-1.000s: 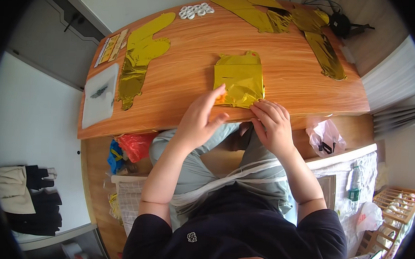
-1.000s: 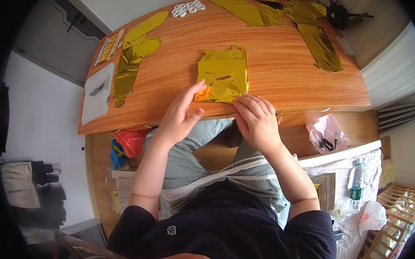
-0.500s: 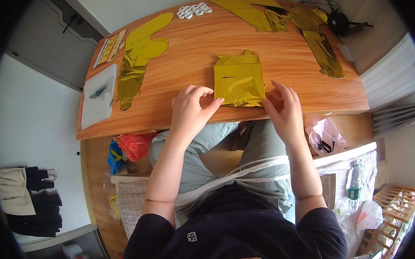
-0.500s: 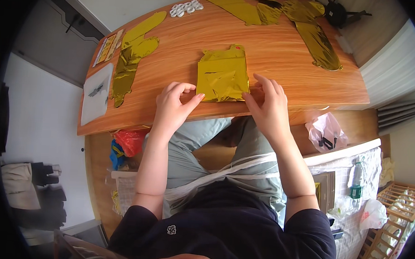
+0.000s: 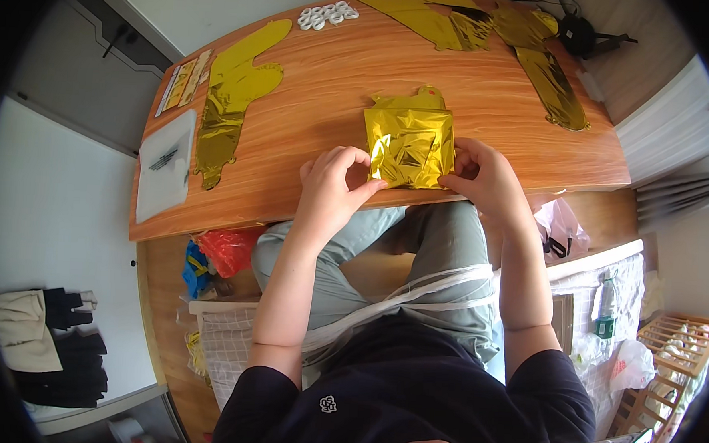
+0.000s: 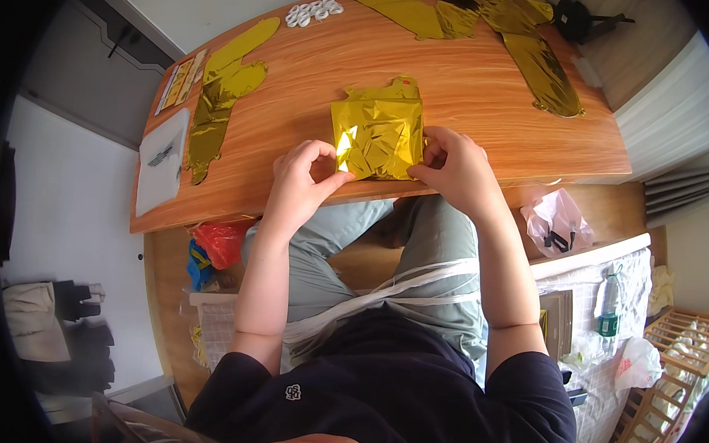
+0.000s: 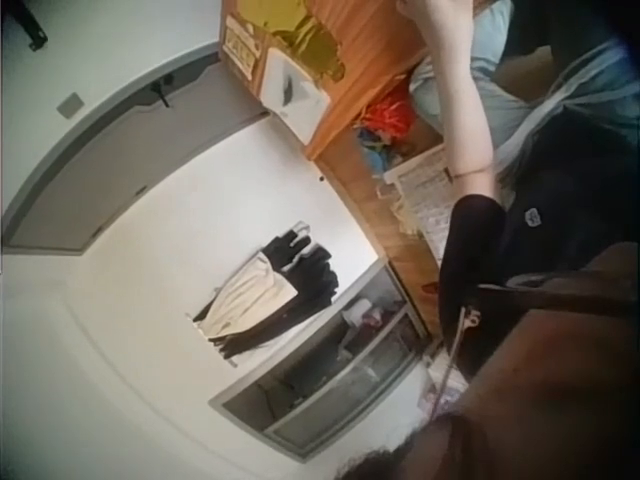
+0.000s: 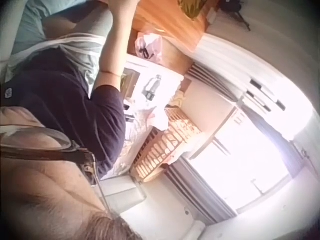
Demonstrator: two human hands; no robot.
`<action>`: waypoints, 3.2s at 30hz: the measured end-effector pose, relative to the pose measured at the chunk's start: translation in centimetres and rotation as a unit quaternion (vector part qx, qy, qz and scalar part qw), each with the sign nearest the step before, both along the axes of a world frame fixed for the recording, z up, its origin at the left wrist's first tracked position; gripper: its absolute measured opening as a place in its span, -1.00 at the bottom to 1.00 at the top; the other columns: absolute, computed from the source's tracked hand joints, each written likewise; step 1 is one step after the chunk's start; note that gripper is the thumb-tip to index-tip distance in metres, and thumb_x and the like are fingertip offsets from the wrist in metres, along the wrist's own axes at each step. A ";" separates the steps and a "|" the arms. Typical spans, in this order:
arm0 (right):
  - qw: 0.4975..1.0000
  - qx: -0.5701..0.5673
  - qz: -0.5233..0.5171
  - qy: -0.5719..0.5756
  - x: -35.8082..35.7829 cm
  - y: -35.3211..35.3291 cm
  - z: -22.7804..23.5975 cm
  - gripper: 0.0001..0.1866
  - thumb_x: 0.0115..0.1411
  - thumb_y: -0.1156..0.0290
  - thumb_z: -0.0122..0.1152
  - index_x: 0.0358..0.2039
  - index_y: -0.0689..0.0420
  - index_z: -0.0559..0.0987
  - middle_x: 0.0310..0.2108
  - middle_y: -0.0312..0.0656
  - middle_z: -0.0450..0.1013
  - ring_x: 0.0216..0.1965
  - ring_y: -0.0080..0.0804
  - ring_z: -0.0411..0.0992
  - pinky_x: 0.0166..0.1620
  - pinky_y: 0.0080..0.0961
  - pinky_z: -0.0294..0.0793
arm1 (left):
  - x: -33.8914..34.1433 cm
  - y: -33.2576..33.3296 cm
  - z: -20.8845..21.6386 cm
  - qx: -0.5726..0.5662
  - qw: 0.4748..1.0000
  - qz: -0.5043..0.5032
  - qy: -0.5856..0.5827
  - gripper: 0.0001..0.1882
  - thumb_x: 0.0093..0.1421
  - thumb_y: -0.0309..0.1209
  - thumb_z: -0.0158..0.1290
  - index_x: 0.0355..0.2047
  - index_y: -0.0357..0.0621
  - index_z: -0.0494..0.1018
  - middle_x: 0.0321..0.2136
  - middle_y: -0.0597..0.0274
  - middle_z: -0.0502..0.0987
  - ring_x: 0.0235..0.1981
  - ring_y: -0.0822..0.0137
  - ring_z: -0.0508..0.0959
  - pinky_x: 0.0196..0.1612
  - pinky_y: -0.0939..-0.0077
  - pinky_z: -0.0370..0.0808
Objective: Folding gold foil sheets and placing them onto cardboard backings into plastic sleeves.
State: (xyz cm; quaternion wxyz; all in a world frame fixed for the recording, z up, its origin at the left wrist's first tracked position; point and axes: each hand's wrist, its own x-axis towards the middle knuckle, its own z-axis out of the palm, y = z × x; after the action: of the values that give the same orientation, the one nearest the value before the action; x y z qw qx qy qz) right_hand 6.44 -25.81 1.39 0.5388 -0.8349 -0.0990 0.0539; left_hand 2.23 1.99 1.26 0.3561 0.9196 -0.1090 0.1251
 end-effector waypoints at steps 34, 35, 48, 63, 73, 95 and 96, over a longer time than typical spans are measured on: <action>0.992 0.087 -0.037 -0.083 -1.8 1.0 0.4 -0.66 0.11 0.63 0.48 -0.09 0.25 0.60 -0.15 -0.25 0.50 -0.20 -0.55 0.52 -0.14 -0.55 0.52 | 3.5 -0.8 0.9 -0.373 0.889 -0.199 0.173 -0.66 0.47 -0.32 0.13 0.13 -0.28 0.47 -0.05 0.23 0.62 -0.04 0.49 0.53 0.12 0.45 0.47; 0.992 0.087 -0.037 -0.082 -1.8 0.9 0.8 -0.66 0.11 0.63 0.48 -0.09 0.25 0.60 -0.15 -0.25 0.50 -0.20 -0.55 0.52 -0.14 -0.55 0.52 | 3.1 -0.4 1.0 -0.338 0.904 -0.205 0.162 -0.67 0.46 -0.33 0.14 0.12 -0.25 0.46 -0.07 0.23 0.63 -0.04 0.48 0.55 0.11 0.46 0.48; 0.919 -0.119 0.107 -0.360 -3.7 -0.6 -1.4 -0.69 -0.11 0.56 0.56 -0.30 0.05 0.71 -0.12 -0.30 0.64 -0.12 -0.22 0.58 -0.05 -0.29 0.49 | -2.4 0.4 0.0 0.181 0.945 -0.241 -0.128 -0.60 0.33 -0.45 0.04 0.14 0.04 0.62 0.19 0.23 0.59 0.27 0.19 0.52 0.31 0.16 0.46; 0.852 -0.235 0.128 -0.451 -3.9 -0.2 -1.4 -0.59 0.10 0.40 0.38 0.02 -0.02 0.67 0.00 -0.32 0.59 0.05 -0.29 0.54 0.06 -0.34 0.46 | -1.9 -0.1 0.1 0.241 0.935 -0.218 -0.141 -0.58 0.30 -0.40 0.03 0.17 0.08 0.57 0.16 0.37 0.56 0.20 0.27 0.50 0.24 0.24 0.47; 0.843 -0.226 0.176 -0.454 -3.3 0.0 -1.8 -0.55 0.08 0.35 0.44 0.04 -0.01 0.69 0.07 -0.32 0.60 0.11 -0.25 0.55 0.04 -0.29 0.59 | -1.8 -0.1 -0.3 0.247 0.930 -0.226 -0.152 -0.58 0.34 -0.35 0.02 0.19 0.08 0.56 0.22 0.43 0.53 0.22 0.30 0.48 0.25 0.26 0.44; 0.860 -0.151 0.180 -0.453 -2.8 0.1 -1.9 -0.60 0.04 0.45 0.51 -0.06 0.09 0.68 -0.01 -0.30 0.67 0.01 -0.24 0.62 -0.05 -0.32 0.67 | -2.2 0.7 0.0 0.098 0.968 -0.212 -0.091 -0.51 0.30 -0.42 0.10 0.26 -0.03 0.51 0.24 0.23 0.53 0.22 0.15 0.55 0.32 0.16 0.46; 0.859 -0.152 0.183 -0.453 -2.8 0.1 -1.8 -0.61 0.04 0.45 0.51 -0.07 0.08 0.68 -0.01 -0.30 0.67 0.01 -0.24 0.62 -0.05 -0.31 0.67 | -2.3 0.7 -0.1 0.088 0.971 -0.193 -0.107 -0.54 0.35 -0.40 0.04 0.25 -0.04 0.51 0.24 0.24 0.54 0.25 0.17 0.54 0.34 0.15 0.44</action>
State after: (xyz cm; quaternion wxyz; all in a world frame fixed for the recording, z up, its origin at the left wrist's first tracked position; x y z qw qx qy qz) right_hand 3.65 -25.70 -0.46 0.2815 -0.8055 -0.4737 -0.2180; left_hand -0.02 2.69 1.15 0.2771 0.8904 -0.3322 0.1413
